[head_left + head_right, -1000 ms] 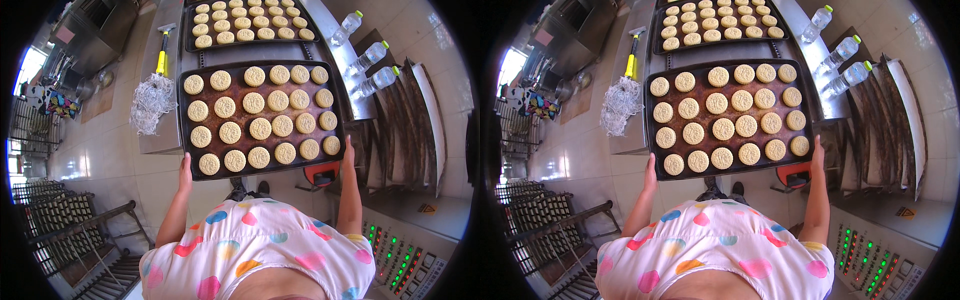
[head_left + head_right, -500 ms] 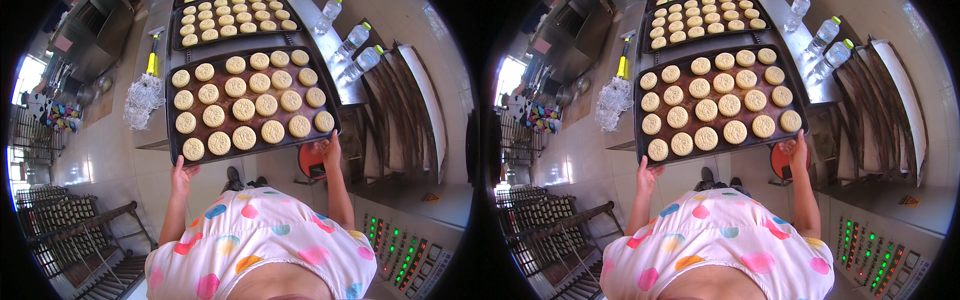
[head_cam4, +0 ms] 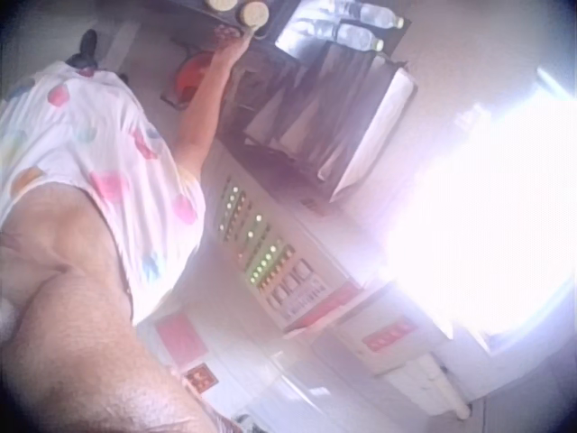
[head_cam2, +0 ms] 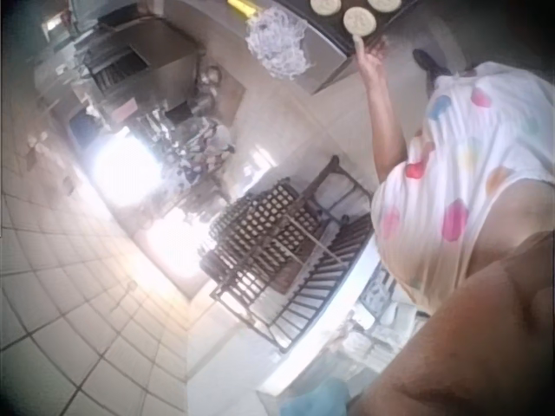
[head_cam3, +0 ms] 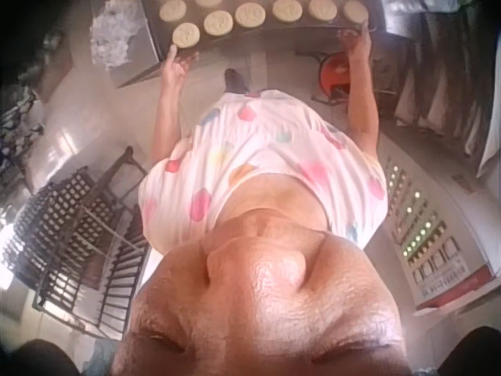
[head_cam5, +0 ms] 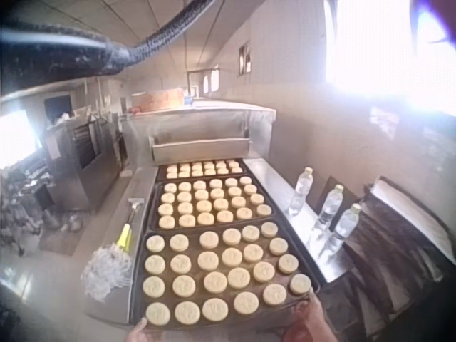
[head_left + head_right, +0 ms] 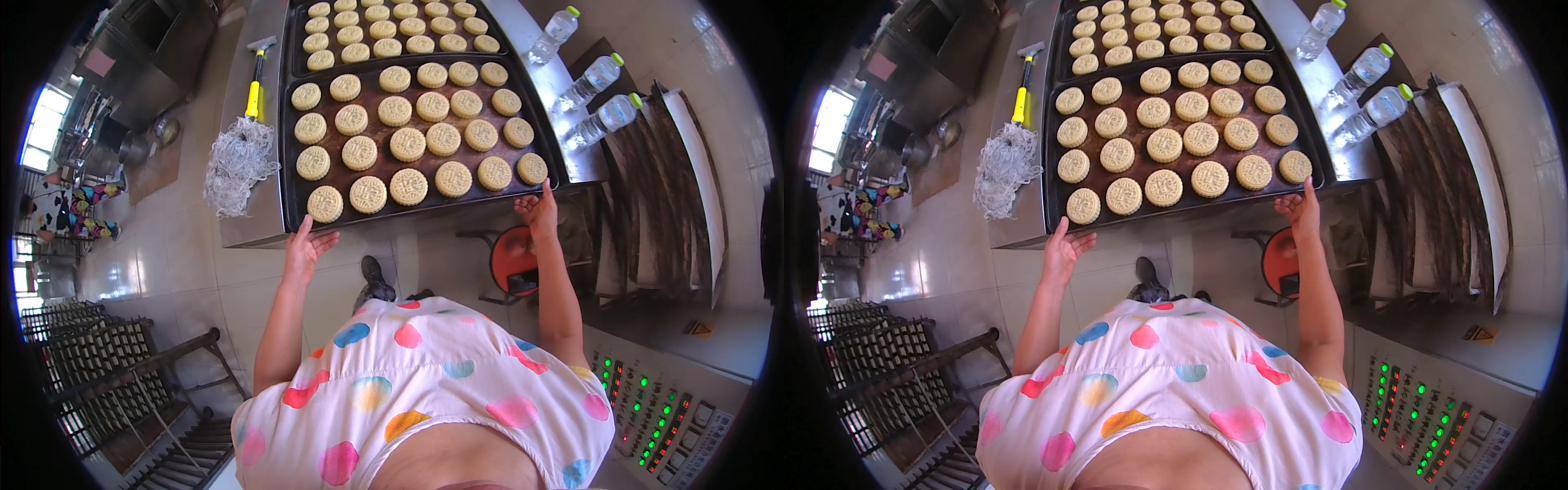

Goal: The person organizes trays of patterned cookies by picking up a tray from a rack, placing it on a workspace to check the cookies, and then sliding it into a different slot on a large cooling rack.

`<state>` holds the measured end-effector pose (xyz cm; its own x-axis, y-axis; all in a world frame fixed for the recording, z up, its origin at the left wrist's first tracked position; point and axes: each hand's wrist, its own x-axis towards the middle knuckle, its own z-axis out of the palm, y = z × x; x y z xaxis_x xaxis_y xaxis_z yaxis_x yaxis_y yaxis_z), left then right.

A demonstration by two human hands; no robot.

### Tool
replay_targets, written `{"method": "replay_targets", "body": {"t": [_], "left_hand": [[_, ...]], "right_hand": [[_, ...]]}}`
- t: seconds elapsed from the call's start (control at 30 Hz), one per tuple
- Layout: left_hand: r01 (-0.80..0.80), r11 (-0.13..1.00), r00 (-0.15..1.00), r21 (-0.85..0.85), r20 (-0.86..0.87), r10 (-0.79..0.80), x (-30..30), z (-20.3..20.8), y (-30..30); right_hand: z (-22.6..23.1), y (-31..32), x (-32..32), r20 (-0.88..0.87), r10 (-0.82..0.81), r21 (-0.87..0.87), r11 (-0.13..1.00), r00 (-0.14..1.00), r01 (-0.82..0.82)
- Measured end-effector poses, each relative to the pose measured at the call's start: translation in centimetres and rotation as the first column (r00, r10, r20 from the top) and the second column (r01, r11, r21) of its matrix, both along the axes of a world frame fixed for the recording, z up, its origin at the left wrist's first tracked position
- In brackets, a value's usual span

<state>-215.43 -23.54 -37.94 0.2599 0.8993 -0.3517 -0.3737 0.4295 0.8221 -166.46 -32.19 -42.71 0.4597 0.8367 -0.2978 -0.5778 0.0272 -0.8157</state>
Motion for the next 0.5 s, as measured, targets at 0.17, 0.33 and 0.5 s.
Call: {"method": "replay_targets", "body": {"t": [0.17,0.33,0.5], "left_hand": [[0.13,0.991,0.992,0.015,0.006,-0.13,-1.0,-1.0,0.2],[0.271,0.963,0.963,0.013,-0.012,-0.271,-1.9,-1.1,0.7],[0.303,0.952,0.953,-0.032,0.014,-0.303,-2.3,-1.4,1.3]], "right_hand": [[-1.4,0.4,-0.4,-0.025,-0.069,-0.055,0.996,0.997,0.068],[-0.1,-0.3,-2.8,0.139,0.002,-0.358,0.932,0.99,0.049],[3.5,-1.3,-7.4,0.485,0.275,-0.406,0.911,0.83,-0.065]]}}
